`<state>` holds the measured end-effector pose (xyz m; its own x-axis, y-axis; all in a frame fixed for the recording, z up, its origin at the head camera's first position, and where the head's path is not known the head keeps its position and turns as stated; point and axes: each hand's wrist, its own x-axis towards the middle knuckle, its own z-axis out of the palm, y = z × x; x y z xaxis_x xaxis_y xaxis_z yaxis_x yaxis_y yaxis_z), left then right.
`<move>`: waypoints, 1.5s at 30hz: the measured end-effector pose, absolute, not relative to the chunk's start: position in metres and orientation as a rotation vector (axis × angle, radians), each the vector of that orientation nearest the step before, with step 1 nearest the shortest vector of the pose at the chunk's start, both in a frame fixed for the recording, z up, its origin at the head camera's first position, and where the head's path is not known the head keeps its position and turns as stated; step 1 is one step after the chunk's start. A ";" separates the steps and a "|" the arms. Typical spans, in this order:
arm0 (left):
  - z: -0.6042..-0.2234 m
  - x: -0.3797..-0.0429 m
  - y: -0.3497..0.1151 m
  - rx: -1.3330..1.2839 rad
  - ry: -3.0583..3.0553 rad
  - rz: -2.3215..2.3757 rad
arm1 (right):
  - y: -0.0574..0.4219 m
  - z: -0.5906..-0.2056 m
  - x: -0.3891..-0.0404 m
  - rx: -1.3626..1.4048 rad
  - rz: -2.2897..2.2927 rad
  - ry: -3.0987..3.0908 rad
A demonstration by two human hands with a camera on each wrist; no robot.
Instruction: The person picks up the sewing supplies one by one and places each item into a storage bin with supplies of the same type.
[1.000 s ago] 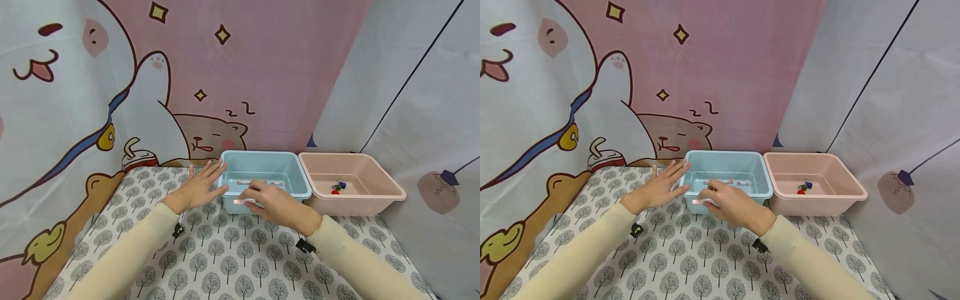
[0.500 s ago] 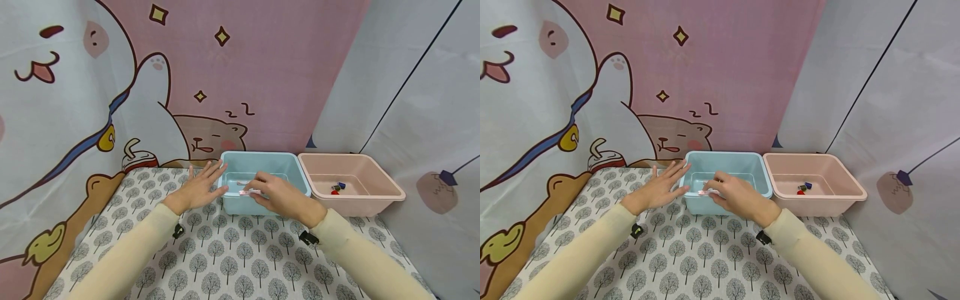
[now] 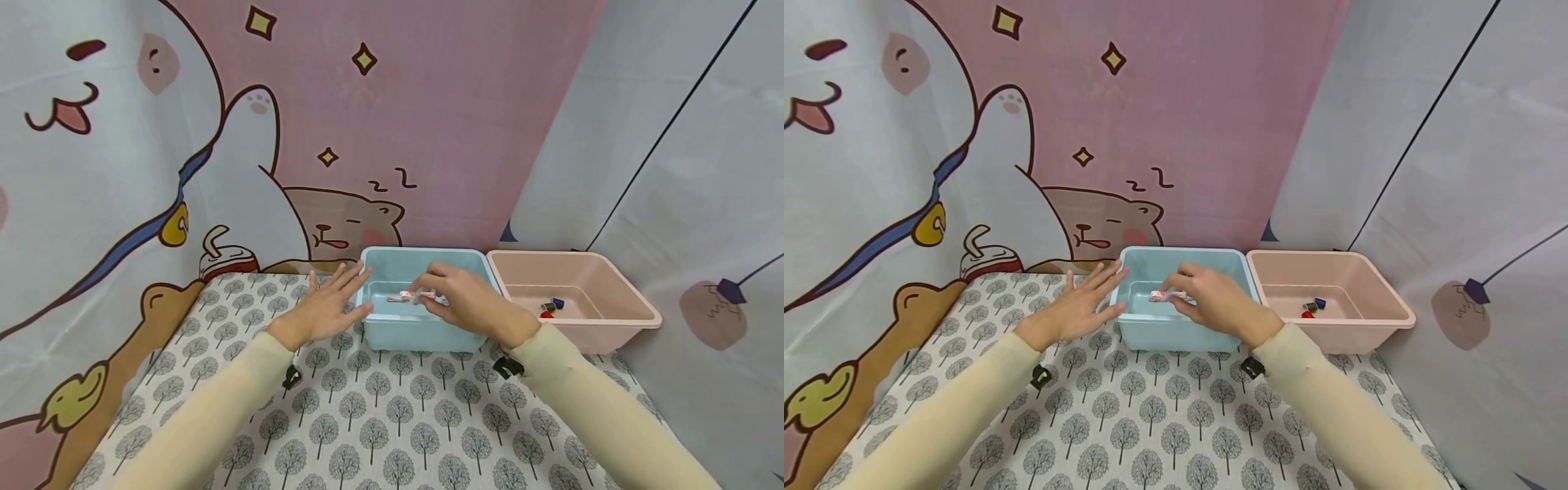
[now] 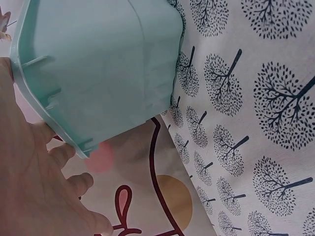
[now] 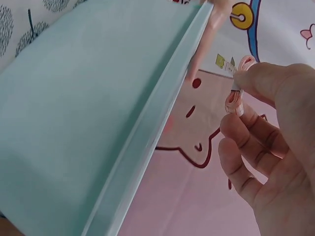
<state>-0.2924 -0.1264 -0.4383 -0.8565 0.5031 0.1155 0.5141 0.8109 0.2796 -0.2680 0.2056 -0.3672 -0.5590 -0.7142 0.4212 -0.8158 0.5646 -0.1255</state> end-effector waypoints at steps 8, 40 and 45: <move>-0.438 -0.293 -0.127 -0.827 -2.960 -0.470 | 0.212 -0.361 -0.289 1.234 0.407 -2.534; -0.436 -0.293 -0.127 -0.828 -2.966 -0.501 | 0.220 -0.352 -0.365 1.117 0.437 -2.767; -0.437 -0.294 -0.127 -0.830 -2.968 -0.491 | 0.220 -0.349 -0.370 1.097 0.430 -2.804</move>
<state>-0.2937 -0.1270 -0.4372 -0.8583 0.5026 0.1037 0.5092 0.8089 0.2939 -0.3700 0.2199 -0.3493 -0.7355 -0.6493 0.1937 -0.6775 0.7006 -0.2239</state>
